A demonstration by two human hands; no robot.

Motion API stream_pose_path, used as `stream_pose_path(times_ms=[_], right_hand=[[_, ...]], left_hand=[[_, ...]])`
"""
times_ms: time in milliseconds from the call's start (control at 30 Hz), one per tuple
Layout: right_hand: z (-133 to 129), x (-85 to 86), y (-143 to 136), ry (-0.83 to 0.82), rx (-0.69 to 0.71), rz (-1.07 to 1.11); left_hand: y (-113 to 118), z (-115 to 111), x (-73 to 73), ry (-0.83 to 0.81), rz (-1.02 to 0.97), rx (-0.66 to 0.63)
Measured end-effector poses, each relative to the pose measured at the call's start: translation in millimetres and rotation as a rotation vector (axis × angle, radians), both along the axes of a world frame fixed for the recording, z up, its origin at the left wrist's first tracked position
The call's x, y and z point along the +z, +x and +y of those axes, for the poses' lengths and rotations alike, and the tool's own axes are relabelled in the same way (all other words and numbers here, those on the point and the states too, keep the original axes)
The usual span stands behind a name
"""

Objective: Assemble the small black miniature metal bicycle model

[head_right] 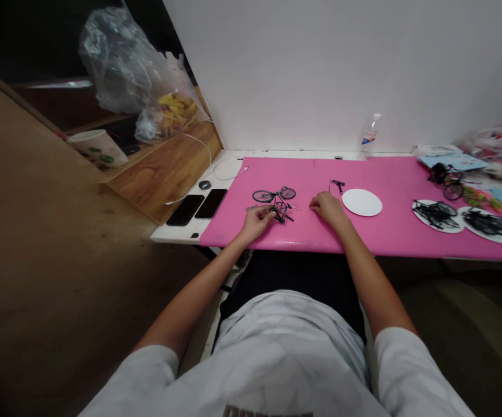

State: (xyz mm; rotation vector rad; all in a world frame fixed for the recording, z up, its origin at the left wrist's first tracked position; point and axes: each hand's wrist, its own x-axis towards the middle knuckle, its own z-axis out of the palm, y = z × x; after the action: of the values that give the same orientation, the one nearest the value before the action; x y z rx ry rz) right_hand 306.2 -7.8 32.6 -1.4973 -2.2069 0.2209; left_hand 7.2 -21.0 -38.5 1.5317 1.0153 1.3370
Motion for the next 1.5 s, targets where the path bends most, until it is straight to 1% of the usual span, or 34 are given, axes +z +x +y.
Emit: stream_pose_path(times_ms=[133, 233, 300, 400, 533, 700, 933, 1033, 1133, 1233, 1300, 1433, 1500], right_hand=[[0, -1.8, -2, -0.013, -0.001, -0.104], [-1, -2.9, -6, -0.016, -0.020, -0.113], [-1, -5.0, -11, 0.002, -0.013, -0.107], [-1, -11.3, -19, 0.061, 0.007, -0.079], [1, -22.9, -29, 0.129, 0.042, -0.075], [5, -31.4, -34, 0.165, 0.119, -0.088], [2, -30.0, -38, 0.146, 0.120, -0.098], [-2, -28.1, -45, 0.163, 0.149, -0.078], [-8, -27.9, -58, 0.170, 0.200, -0.038], [-17, -29.9, -73, 0.139, 0.250, 0.015], [-23, -31.6, -80, 0.096, 0.284, 0.012], [-31, -33.3, -84, 0.019, 0.351, -0.034], [-32, -33.2, -83, 0.000, 0.357, -0.032]], left_hand=[[0, 0, 1.2, 0.027, -0.008, -0.005], [-1, 1, 2.7, 0.027, -0.052, -0.010], [-1, 2, 2.6, 0.004, -0.090, 0.022], [-2, 6, 0.2, -0.020, -0.116, 0.080], [-2, 8, -3.2, -0.027, -0.107, 0.100], [-1, 7, 0.0, -0.051, -0.173, 0.121], [-3, 4, 10.6, -0.117, -0.337, 0.267], [-3, 3, 13.7, -0.144, -0.383, 0.283], [-2, 2, 15.7, -0.159, -0.406, 0.291], [-2, 2, 16.5, -0.157, -0.407, 0.292], [-2, 2, 16.1, -0.149, -0.406, 0.288], [-3, 4, 13.9, -0.135, -0.395, 0.282], [-4, 5, 12.7, -0.126, -0.387, 0.278]])
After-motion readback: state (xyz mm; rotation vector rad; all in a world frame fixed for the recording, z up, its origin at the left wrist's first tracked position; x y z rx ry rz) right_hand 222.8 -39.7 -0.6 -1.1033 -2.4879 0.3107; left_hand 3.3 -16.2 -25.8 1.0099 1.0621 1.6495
